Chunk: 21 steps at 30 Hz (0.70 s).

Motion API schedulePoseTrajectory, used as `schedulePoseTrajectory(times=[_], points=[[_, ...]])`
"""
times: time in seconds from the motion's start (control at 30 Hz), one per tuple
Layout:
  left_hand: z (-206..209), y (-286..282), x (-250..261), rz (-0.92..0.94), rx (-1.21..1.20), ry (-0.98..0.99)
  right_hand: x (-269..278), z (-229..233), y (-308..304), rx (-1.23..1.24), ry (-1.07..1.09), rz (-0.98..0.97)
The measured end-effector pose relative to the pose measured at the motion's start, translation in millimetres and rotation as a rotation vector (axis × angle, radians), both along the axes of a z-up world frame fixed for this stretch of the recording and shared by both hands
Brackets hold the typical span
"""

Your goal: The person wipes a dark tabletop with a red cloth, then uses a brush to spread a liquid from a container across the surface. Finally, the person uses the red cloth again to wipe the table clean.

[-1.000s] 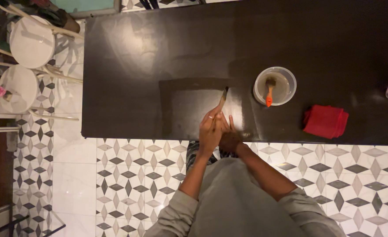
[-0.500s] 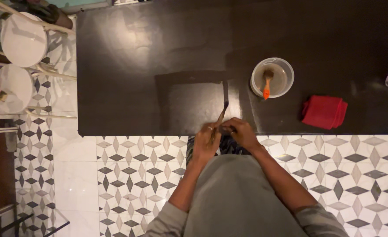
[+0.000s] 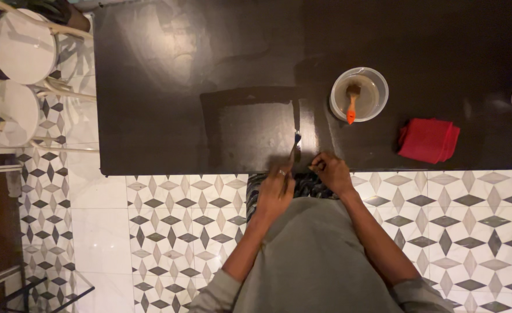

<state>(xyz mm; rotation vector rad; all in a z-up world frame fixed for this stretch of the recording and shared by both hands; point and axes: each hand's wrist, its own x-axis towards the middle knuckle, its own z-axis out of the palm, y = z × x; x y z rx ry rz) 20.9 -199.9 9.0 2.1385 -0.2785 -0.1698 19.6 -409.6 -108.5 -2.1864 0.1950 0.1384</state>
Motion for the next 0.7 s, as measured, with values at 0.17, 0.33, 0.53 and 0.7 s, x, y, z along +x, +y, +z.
schedulePoseTrajectory(times=[0.17,0.33,0.53,0.7], points=[[-5,-8,28,-0.046,-0.088,-0.040,1,-26,-3,-0.025,-0.035,0.036],[3,1,7,-0.078,0.114,0.082,-2,-34,-6,0.058,-0.013,0.012],[9,7,-24,-0.006,0.029,0.063,-3,-28,-6,0.080,0.091,-0.065],[4,4,-9,-0.037,-0.019,0.010,-7,-33,-3,0.069,0.058,-0.097]])
